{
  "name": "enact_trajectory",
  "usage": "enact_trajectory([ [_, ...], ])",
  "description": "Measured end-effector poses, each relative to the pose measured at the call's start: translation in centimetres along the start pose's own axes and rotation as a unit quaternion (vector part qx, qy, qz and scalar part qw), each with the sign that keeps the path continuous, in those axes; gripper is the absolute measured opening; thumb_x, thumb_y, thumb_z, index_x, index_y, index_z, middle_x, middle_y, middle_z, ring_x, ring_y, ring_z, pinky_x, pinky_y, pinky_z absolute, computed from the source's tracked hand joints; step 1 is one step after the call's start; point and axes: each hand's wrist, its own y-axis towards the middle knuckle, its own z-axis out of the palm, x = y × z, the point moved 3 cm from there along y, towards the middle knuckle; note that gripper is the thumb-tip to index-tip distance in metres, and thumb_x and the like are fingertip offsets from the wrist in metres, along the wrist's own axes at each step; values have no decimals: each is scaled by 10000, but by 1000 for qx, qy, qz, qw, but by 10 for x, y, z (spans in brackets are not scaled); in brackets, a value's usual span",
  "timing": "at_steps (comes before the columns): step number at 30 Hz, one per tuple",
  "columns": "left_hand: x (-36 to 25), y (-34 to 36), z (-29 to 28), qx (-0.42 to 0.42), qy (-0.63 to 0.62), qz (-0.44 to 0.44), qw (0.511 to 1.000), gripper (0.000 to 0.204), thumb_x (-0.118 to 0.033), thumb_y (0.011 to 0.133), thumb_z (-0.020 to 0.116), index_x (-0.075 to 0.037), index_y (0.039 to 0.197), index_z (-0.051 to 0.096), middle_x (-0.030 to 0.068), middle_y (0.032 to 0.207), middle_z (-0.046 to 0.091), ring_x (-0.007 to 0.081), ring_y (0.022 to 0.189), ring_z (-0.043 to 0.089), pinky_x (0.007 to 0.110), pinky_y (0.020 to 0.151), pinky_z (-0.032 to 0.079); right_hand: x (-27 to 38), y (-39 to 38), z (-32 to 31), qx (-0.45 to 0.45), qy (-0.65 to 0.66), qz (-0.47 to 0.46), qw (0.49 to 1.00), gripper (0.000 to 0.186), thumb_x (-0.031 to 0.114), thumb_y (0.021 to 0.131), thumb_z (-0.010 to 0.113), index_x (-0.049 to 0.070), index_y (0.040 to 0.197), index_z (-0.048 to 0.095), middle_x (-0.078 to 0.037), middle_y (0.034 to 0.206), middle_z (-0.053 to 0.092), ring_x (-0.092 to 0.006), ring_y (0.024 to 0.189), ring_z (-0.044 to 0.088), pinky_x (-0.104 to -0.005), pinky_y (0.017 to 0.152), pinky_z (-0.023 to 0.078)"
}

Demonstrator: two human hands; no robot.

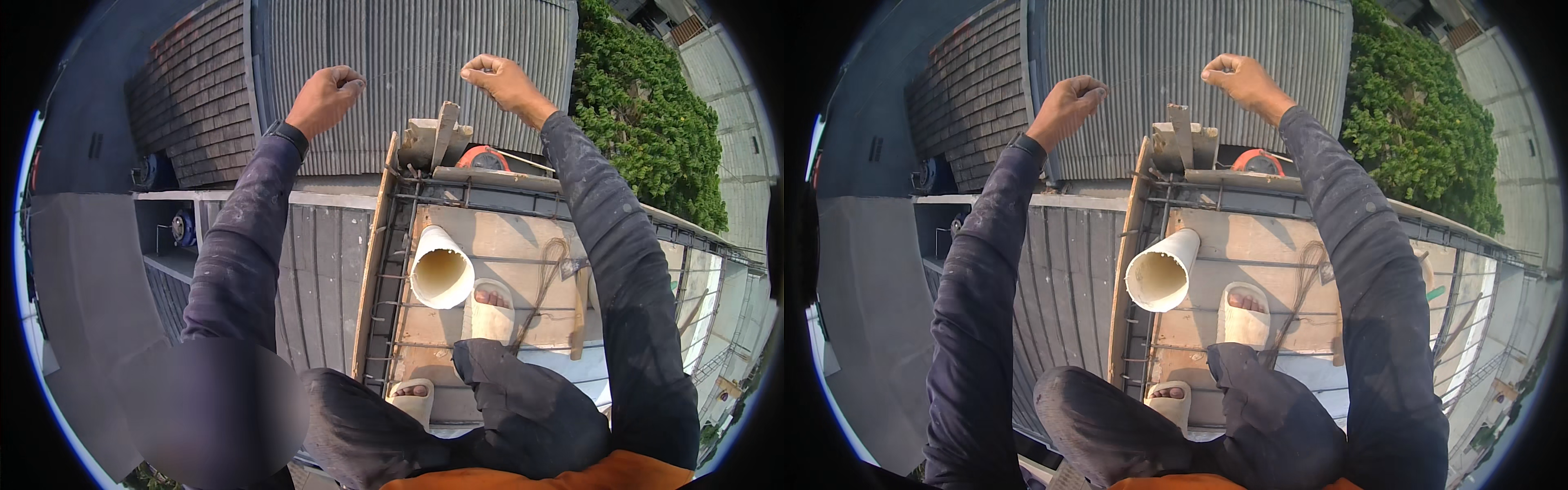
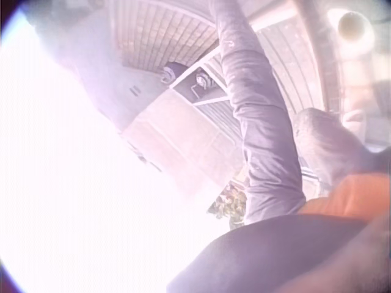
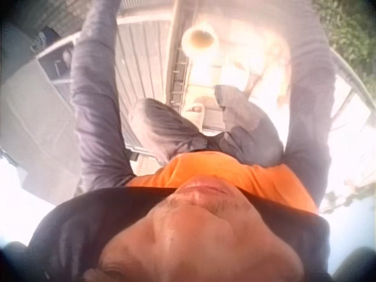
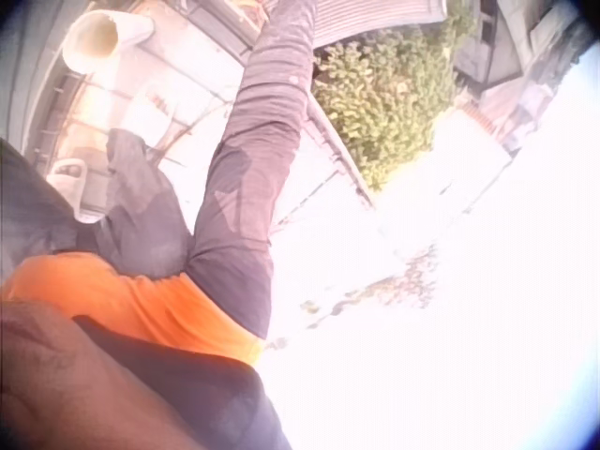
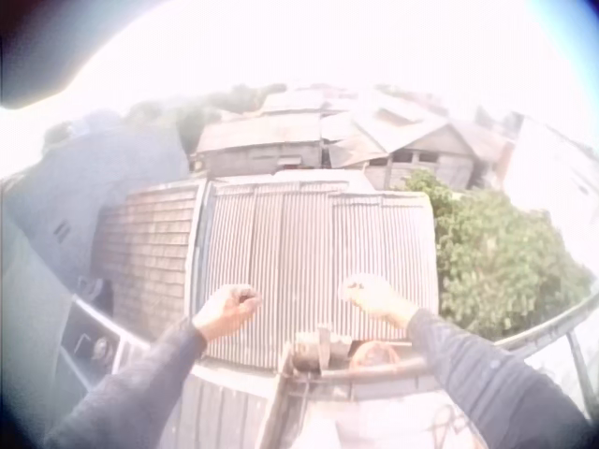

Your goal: The person secures a wooden and metal structure for roof tiling using a hammer, wire, and their hands.

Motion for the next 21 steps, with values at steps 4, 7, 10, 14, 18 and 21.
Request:
enact_trajectory([
  [4, 84, -23, 90, 23, -6, -76, 997, 323, -206, 1041, 620, -12, 1252, 770, 105, 976, 757, 194, 850, 693, 364, 827, 560, -82, 8, 75, 78, 37, 77, 993, 260, 321, 1052, 693, 90, 1152, 758, -92, 1105, 749, -209, 1063, 694, -385, 996, 513],
  [7, 96, -42, 118, 24, -17, -48, 998, 340, -176, 1039, 595, -33, 1295, 769, 120, 1041, 784, 202, 867, 716, 370, 840, 570, -109, -9, 88, 123, 16, 86, 988, 266, 315, 1061, 681, 76, 1151, 755, -75, 1101, 744, -172, 1002, 687, -347, 934, 531],
  [10, 93, -51, 128, 12, -37, -33, 999, 350, -142, 1020, 587, -47, 1298, 778, 164, 1156, 815, 270, 1009, 781, 385, 961, 589, -120, -19, 91, 91, 1, 39, 995, 275, 307, 1087, 648, 68, 1182, 744, -47, 1030, 724, -140, 866, 651, -317, 788, 547],
  [14, 94, -66, 130, 7, -16, -55, 998, 373, -89, 992, 594, -76, 1318, 775, 184, 1162, 809, 277, 1027, 788, 393, 966, 595, -101, -25, 97, 94, -8, 31, 995, 229, 224, 1080, 632, 60, 1208, 726, -68, 1031, 745, -150, 855, 697, -345, 778, 565],
  [18, 91, -80, 141, -30, 16, 11, 999, 389, -45, 976, 590, -94, 1314, 777, 201, 1163, 797, 346, 997, 777, 439, 898, 599, -112, -45, 102, 37, -26, 58, 997, 214, 137, 1072, 575, 56, 1218, 708, -121, 1052, 756, -178, 901, 751, -370, 819, 574],
  [21, 83, -90, 147, -52, 36, 40, 997, 364, -69, 976, 611, -103, 1293, 787, 202, 1107, 792, 374, 969, 763, 452, 857, 601, -116, -52, 104, 10, -32, 43, 999, 240, 127, 1079, 534, 50, 1251, 684, -163, 1065, 760, -242, 960, 773, -414, 865, 573],
])
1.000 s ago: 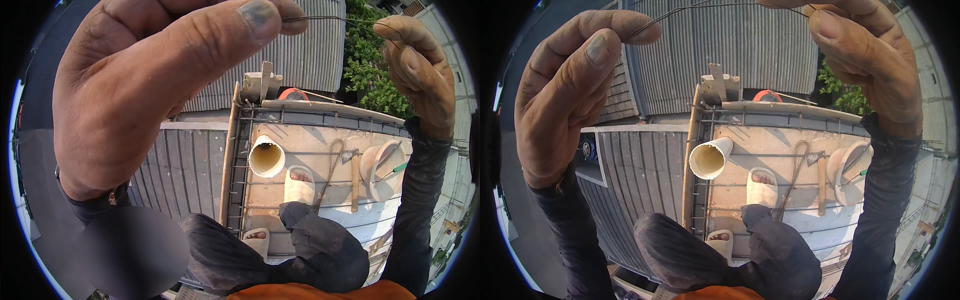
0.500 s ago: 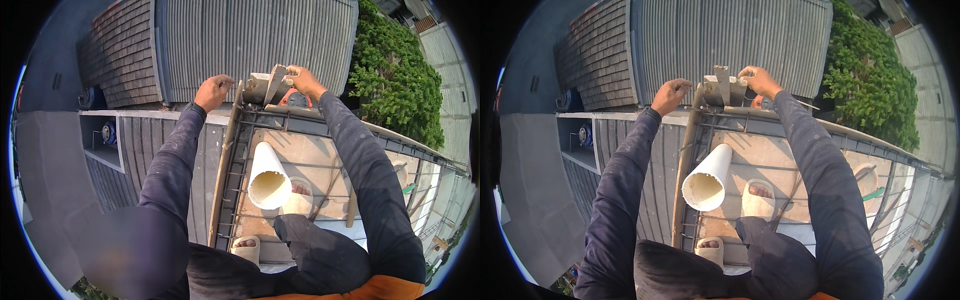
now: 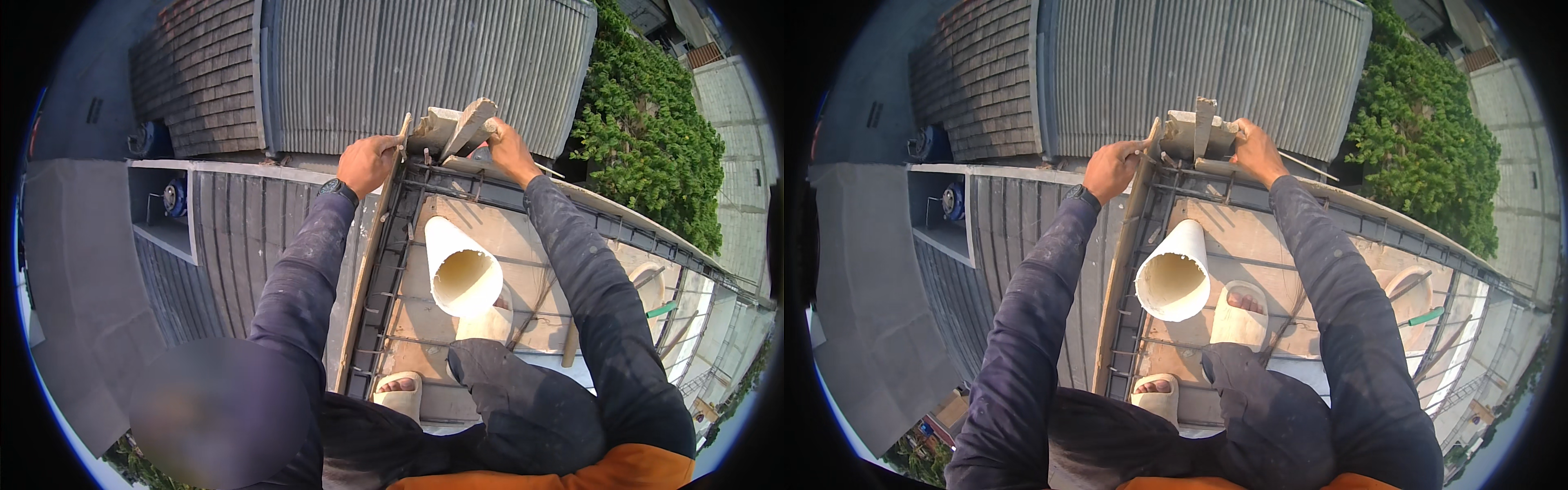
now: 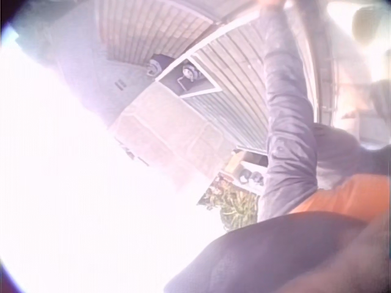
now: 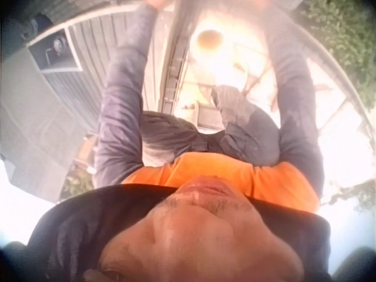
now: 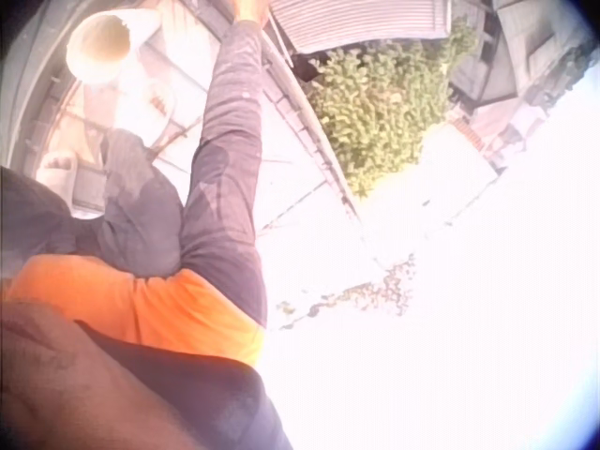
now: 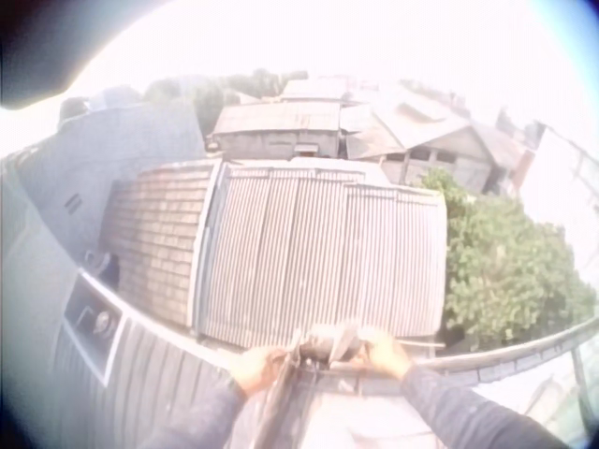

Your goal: The person secures a wooden and metal structure for roof tiling using a hammer, wire, and their hands.

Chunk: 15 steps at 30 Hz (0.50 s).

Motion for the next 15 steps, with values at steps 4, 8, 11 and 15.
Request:
enact_trajectory([
  [4, -6, 0, 0, -5, 16, -2, 1000, 322, -124, 995, 625, -125, 1265, 800, 166, 1113, 795, 377, 997, 753, 479, 890, 596, -1, -10, -7, -44, -39, -25, 998, 301, 183, 1095, 514, 38, 1322, 649, -238, 1131, 767, -378, 1073, 763, -478, 945, 555],
  [8, 8, -14, 4, 13, 56, -8, 998, 312, -141, 999, 625, -129, 1260, 796, 157, 1122, 791, 379, 1023, 746, 506, 916, 587, 23, -49, 6, -39, -94, -2, 995, 378, 190, 1092, 480, 43, 1407, 630, -304, 1258, 734, -475, 1186, 703, -509, 1031, 533],
  [11, -3, -12, 8, -19, 70, 26, 997, 234, -160, 994, 653, -75, 1146, 808, 179, 1028, 780, 413, 917, 738, 519, 816, 587, 14, -57, 17, -96, -59, -7, 994, 416, 152, 1068, 475, 49, 1436, 641, -298, 1273, 730, -473, 1208, 693, -497, 1051, 531],
  [15, -2, -14, 7, -8, 64, 2, 998, 243, -175, 1006, 613, -69, 1119, 800, 184, 1018, 771, 419, 919, 732, 526, 834, 582, 20, -64, 31, -67, -7, 63, 996, 508, 171, 1065, 444, -33, 1508, 586, -247, 1469, 663, -365, 1358, 642, -394, 1160, 471],
])
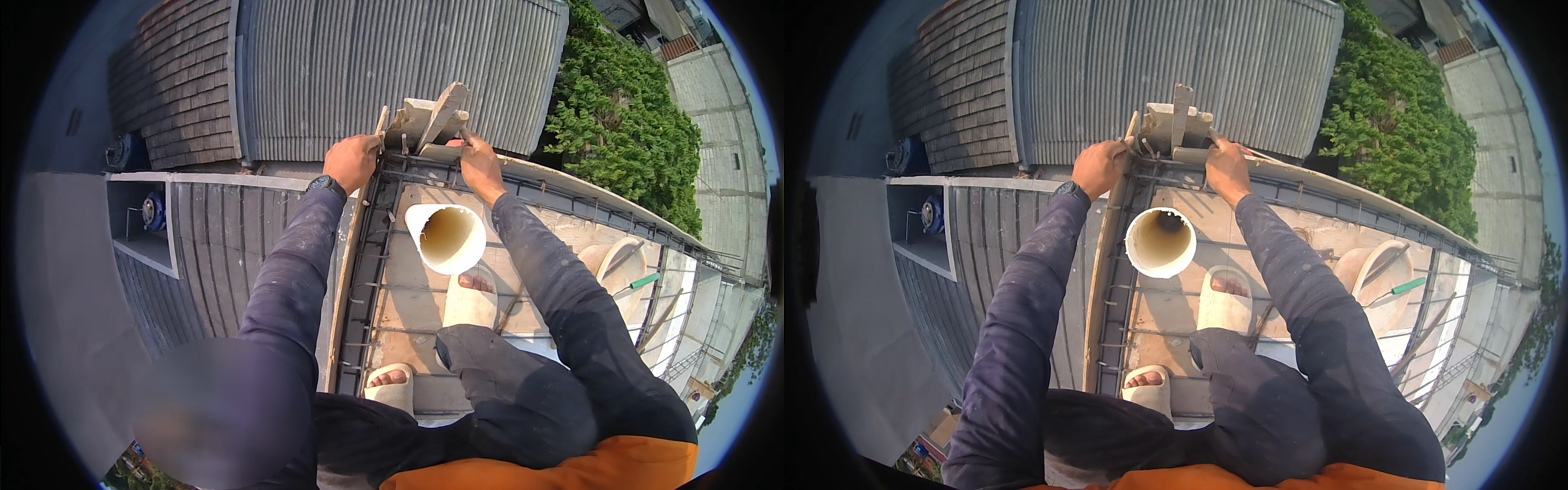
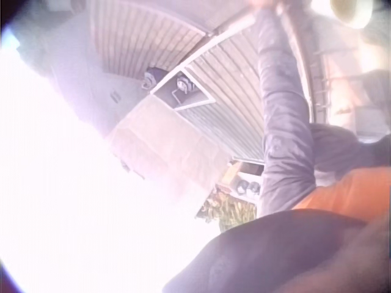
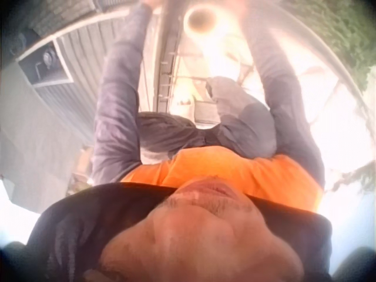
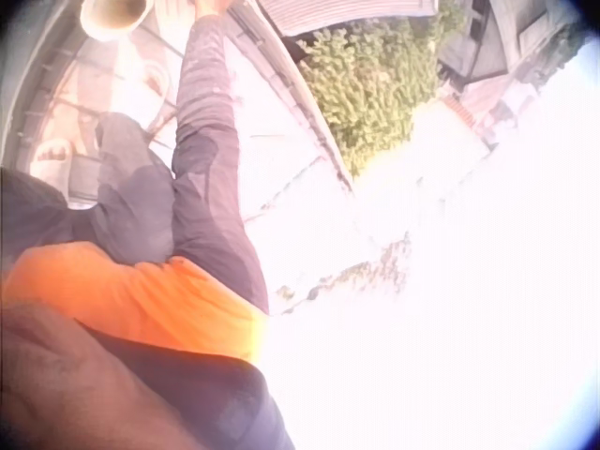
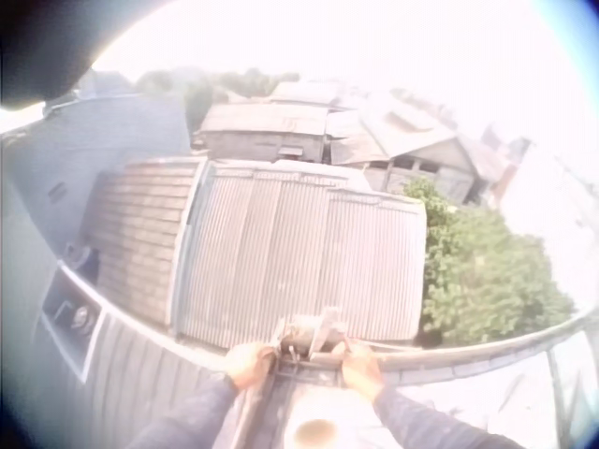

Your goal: The person secures a wooden and metal structure for roof tiling using a hammer, wire, and their hands.

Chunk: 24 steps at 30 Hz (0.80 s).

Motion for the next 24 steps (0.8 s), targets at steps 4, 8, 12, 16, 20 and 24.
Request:
enact_trajectory([
  [4, -2, 9, -8, 58, 64, -7, 996, 336, -155, 1021, 587, -164, 1299, 777, 142, 1110, 786, 391, 982, 744, 528, 887, 589, -3, 13, -8, -10, -12, -54, 998, 527, 152, 1046, 427, -22, 1517, 589, -257, 1482, 650, -358, 1349, 650, -388, 1152, 486],
  [8, -11, 16, -10, 54, 45, -9, 997, 357, -167, 1026, 580, -167, 1335, 760, 147, 1132, 788, 388, 1002, 750, 519, 908, 593, -18, 35, -27, 12, -85, -89, 992, 514, 137, 988, 489, 49, 1460, 672, -284, 1351, 716, -437, 1303, 666, -467, 1146, 485],
  [12, 21, 14, -22, 15, -28, -37, 999, 309, -180, 1026, 584, -112, 1252, 784, 173, 1103, 795, 393, 1007, 757, 491, 906, 593, 7, 40, -31, 143, 108, 153, 972, 399, 128, 1037, 550, -10, 1397, 651, -217, 1057, 787, -213, 811, 741, -364, 640, 602],
  [16, 23, 5, -24, 26, -68, -68, 995, 272, -196, 1022, 625, -52, 1190, 784, 176, 1030, 793, 356, 955, 760, 433, 863, 579, -22, 24, -60, 187, 248, 210, 927, 356, 134, 1066, 582, -40, 1373, 628, -150, 1020, 777, -116, 700, 661, -274, 506, 523],
  [20, 27, -8, -38, 44, -96, -91, 990, 276, -199, 1027, 635, -15, 1183, 769, 136, 948, 775, 257, 861, 733, 379, 827, 558, -51, -12, -68, 218, 365, 216, 879, 291, 216, 1109, 605, 12, 1313, 644, -115, 1009, 748, -85, 665, 631, -239, 513, 535],
  [24, 41, -11, -46, 70, -110, -113, 985, 291, -195, 1031, 637, 15, 1194, 756, 100, 915, 746, 165, 842, 678, 335, 816, 538, -77, -44, -62, 235, 439, 207, 842, 338, 280, 1112, 636, 13, 1320, 644, -14, 877, 691, -51, 590, 572, -205, 484, 492],
])
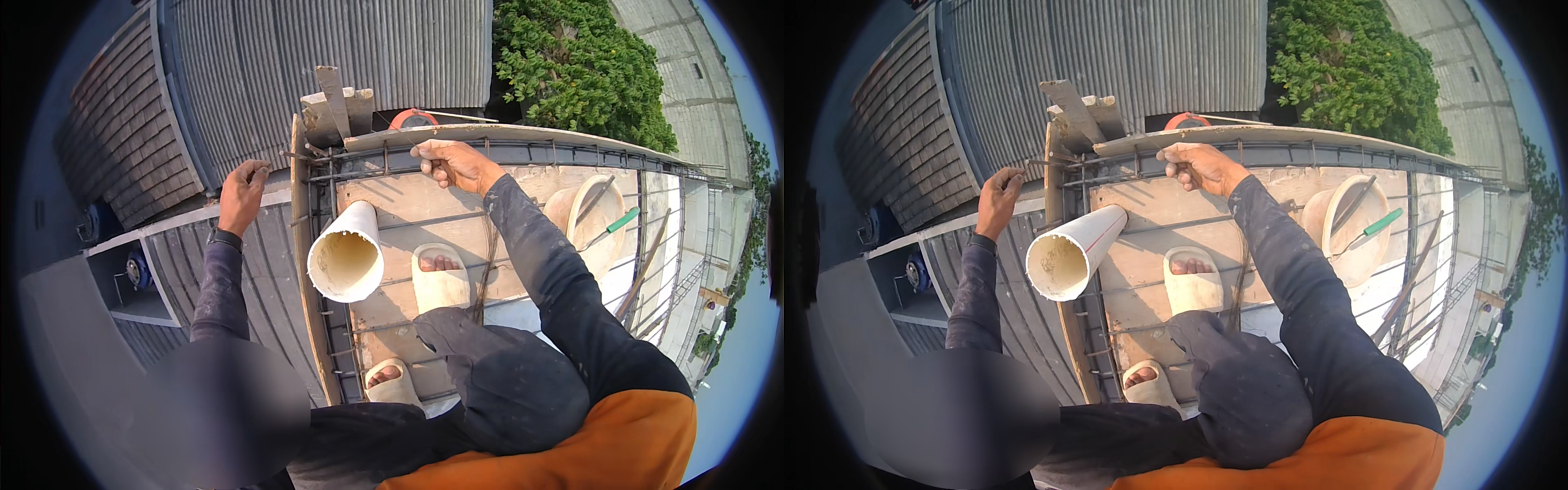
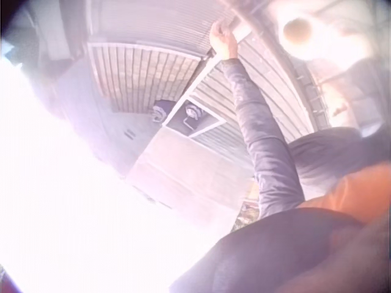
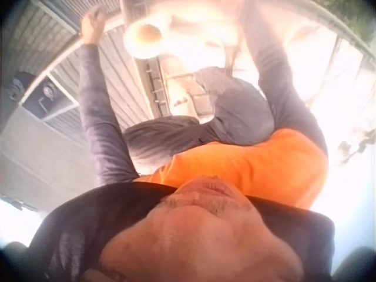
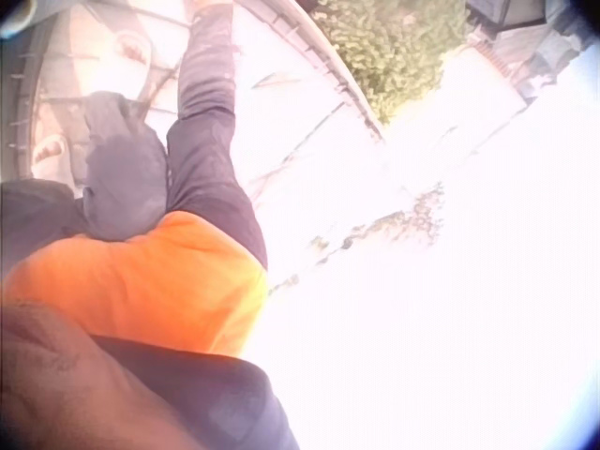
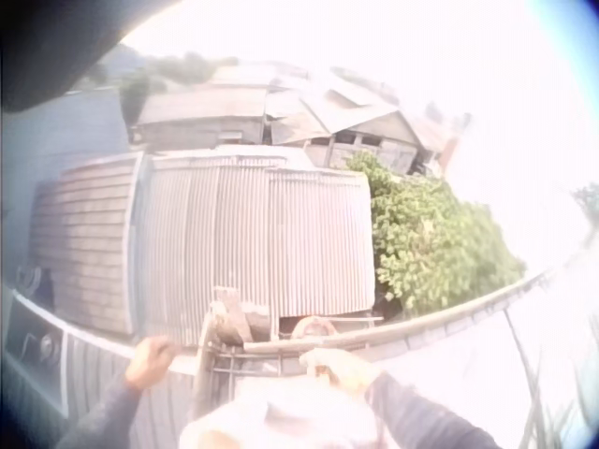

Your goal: The person secures a wooden and metal structure for roof tiling using a hammer, wire, and their hands.

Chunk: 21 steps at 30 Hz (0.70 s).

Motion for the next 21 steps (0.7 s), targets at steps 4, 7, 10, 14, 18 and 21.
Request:
enact_trajectory([
  [4, 7, -11, 7, 5, -54, -16, 998, 297, -182, 1032, 640, 35, 1200, 751, 62, 895, 722, 129, 818, 634, 312, 788, 519, -31, 0, 17, -106, -90, -80, 987, 313, 315, 1126, 623, 70, 1314, 678, 77, 756, 521, -27, 557, 379, -211, 476, 304],
  [7, -5, -21, 27, 24, -103, -14, 994, 299, -172, 1059, 630, 35, 1245, 738, -31, 850, 624, 68, 753, 517, 269, 701, 462, -47, 8, 36, -180, -273, -185, 927, 307, 259, 1110, 572, 46, 1285, 708, -84, 1065, 736, -198, 913, 664, -384, 902, 532],
  [10, -22, -44, 34, 4, -21, 7, 1000, 272, -182, 1020, 643, -19, 1206, 758, 186, 908, 733, 302, 807, 705, 397, 794, 541, -60, 8, 72, -169, -260, -176, 935, 302, 250, 1108, 549, 43, 1264, 705, -126, 1116, 734, -218, 1050, 652, -387, 974, 508],
  [14, -26, -59, 30, -28, -17, 36, 999, 282, -165, 1022, 609, -12, 1208, 755, 229, 978, 758, 419, 928, 732, 475, 850, 556, -63, 4, 82, -168, -237, -175, 941, 289, 250, 1116, 535, 48, 1248, 695, -29, 923, 651, -121, 820, 560, -322, 805, 492],
  [18, -27, -68, 36, -21, -11, 29, 999, 321, -160, 1051, 588, -15, 1298, 734, 214, 1055, 772, 367, 929, 744, 426, 870, 556, -75, 13, 81, -169, -206, -216, 939, 269, 237, 1120, 529, 61, 1253, 684, 52, 786, 511, -64, 688, 436, -280, 675, 424],
  [21, -31, -79, 34, -33, -27, 15, 999, 295, -160, 1045, 580, -13, 1248, 735, 251, 1031, 761, 421, 960, 738, 470, 872, 564, -93, 28, 73, -160, -112, -216, 957, 246, 239, 1130, 523, 80, 1264, 655, 69, 747, 480, -41, 646, 417, -264, 610, 394],
])
